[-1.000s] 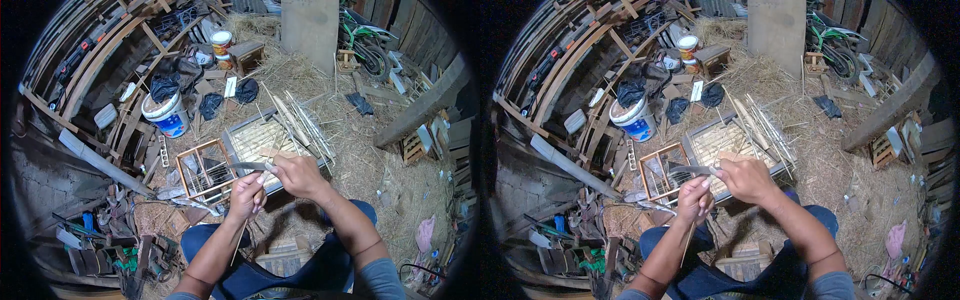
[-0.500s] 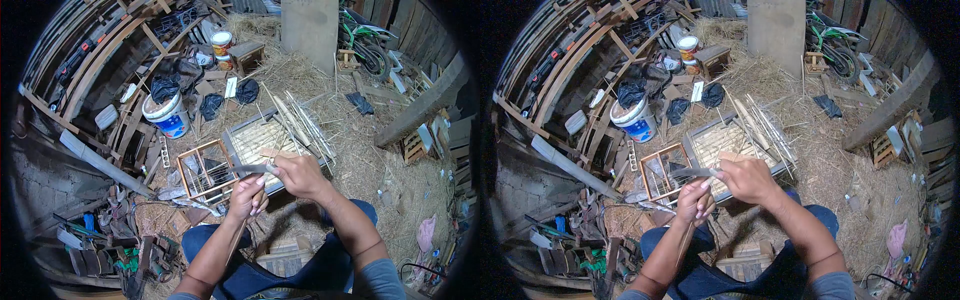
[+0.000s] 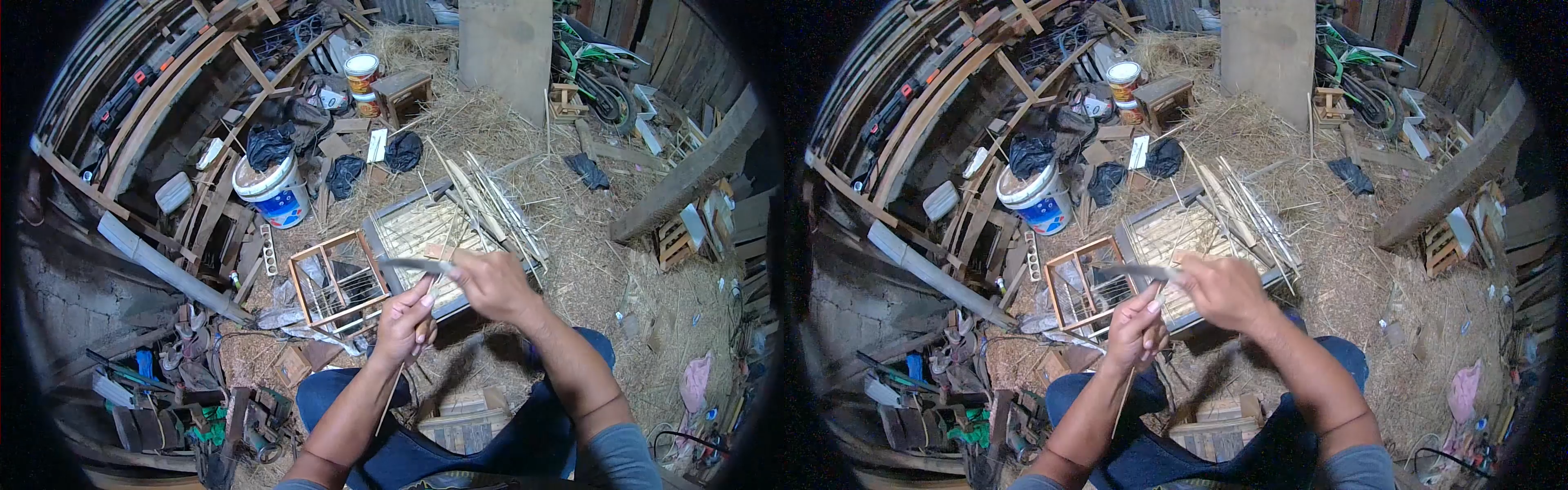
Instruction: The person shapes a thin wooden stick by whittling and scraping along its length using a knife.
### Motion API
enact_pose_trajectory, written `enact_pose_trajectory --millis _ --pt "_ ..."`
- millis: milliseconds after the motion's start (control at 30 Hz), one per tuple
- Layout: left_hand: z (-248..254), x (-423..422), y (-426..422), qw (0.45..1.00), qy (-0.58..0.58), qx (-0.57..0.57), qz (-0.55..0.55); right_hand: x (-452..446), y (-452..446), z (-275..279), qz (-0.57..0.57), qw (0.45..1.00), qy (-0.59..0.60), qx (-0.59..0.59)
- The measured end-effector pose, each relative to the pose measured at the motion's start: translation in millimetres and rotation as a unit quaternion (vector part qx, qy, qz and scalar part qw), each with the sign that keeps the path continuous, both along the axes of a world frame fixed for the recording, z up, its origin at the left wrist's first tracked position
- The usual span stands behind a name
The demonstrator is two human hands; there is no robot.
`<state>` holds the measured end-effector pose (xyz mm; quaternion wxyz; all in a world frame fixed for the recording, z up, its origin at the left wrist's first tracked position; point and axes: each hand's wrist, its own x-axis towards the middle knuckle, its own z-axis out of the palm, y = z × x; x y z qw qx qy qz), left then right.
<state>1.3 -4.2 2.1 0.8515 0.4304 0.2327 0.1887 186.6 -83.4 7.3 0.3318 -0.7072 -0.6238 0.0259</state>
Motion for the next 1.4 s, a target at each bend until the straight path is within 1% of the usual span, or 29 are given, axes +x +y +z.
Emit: enact_pose_trajectory --millis 33,67,133,167,200,267,300,333,400,467,533,600,733,933,1000,1033,1100,1133,1200,1233,1300,1400 --pt "0.2 -0.8 -0.5 1.000 -0.001 0.000 0.000 5.2 -0.6 2.3 -0.025 0.998 0.020 -0.050" --pt "-0.1 -1.7 -1.3 1.000 -0.002 0.017 -0.009 9.5 -1.4 2.5 -0.026 0.998 0.018 -0.050" --pt "-2.1 -2.6 -0.4 0.999 -0.004 0.035 -0.020 12.9 -1.1 9.3 -0.048 0.994 0.020 -0.098" --pt "-5.1 -2.3 1.2 1.000 0.000 0.020 -0.022 2.6 -5.5 13.6 -0.021 0.997 0.026 -0.069" --pt "-6.5 -2.3 1.4 1.000 0.005 0.006 -0.026 -6.7 -5.0 13.9 -0.021 0.997 0.026 -0.070" --pt "-5.3 -2.3 -1.6 1.000 0.004 -0.007 -0.011 -20.0 -5.8 12.1 0.046 0.996 -0.002 0.079" --pt "-1.2 -1.4 -2.0 1.000 -0.005 -0.026 -0.009 -21.7 -8.8 14.9 0.027 0.999 0.028 -0.005" --pt "1.2 -0.6 -1.9 0.999 -0.015 -0.043 -0.006 -20.5 -9.2 14.2 0.027 0.999 0.029 -0.004" --pt "-0.5 -4.2 2.7 0.999 -0.023 -0.040 -0.020 -14.8 -8.0 12.3 0.026 0.999 0.018 -0.028" --pt "-4.9 -7.0 6.4 0.997 -0.027 -0.040 -0.067 -7.7 -4.9 6.1 0.025 1.000 0.014 -0.008" --pt "0.2 -4.6 6.5 0.996 -0.030 -0.055 -0.063 -5.8 -3.8 1.9 0.023 1.000 0.011 0.012" --pt "3.4 -2.4 7.4 0.995 -0.034 -0.068 -0.059 -5.7 -2.8 0.7 0.009 0.999 0.030 -0.006" --pt "1.2 -0.3 6.4 0.994 -0.046 -0.088 -0.037 -4.5 -1.6 0.6 0.002 0.999 0.031 -0.012" --pt "-3.8 -0.5 7.5 0.993 -0.045 -0.104 -0.022 1.8 3.4 -7.2 -0.001 0.998 0.021 -0.053" --pt "-2.6 -3.6 6.0 0.993 -0.048 -0.107 -0.019 14.9 4.8 -14.1 -0.063 0.985 -0.013 -0.158" --pt "-1.2 -7.6 5.2 0.993 -0.056 -0.098 -0.024 23.7 3.4 -15.0 -0.064 0.985 -0.013 -0.158" --pt "0.1 -11.0 5.8 0.995 -0.057 -0.078 -0.036 39.4 2.2 -10.1 -0.105 0.989 -0.013 -0.101" --pt "-0.6 -9.2 5.7 0.994 -0.060 -0.079 -0.035 35.2 2.2 -8.0 -0.105 0.989 -0.016 -0.102" --pt "-4.0 -7.2 5.5 0.998 -0.033 -0.053 -0.024 9.1 0.5 -3.4 -0.028 0.989 -0.002 -0.143" --pt "-5.5 -6.7 5.2 0.998 -0.030 -0.054 -0.023 -5.5 -2.6 2.8 -0.026 0.998 0.019 -0.061" --pt "-7.1 -4.9 5.4 0.998 0.038 0.049 -0.013 -11.6 -2.5 0.6 -0.007 0.999 0.010 -0.048" --pt "-11.0 -3.5 9.2 0.996 0.070 0.054 0.016 -14.9 -3.8 3.6 0.016 1.000 -0.002 -0.025"
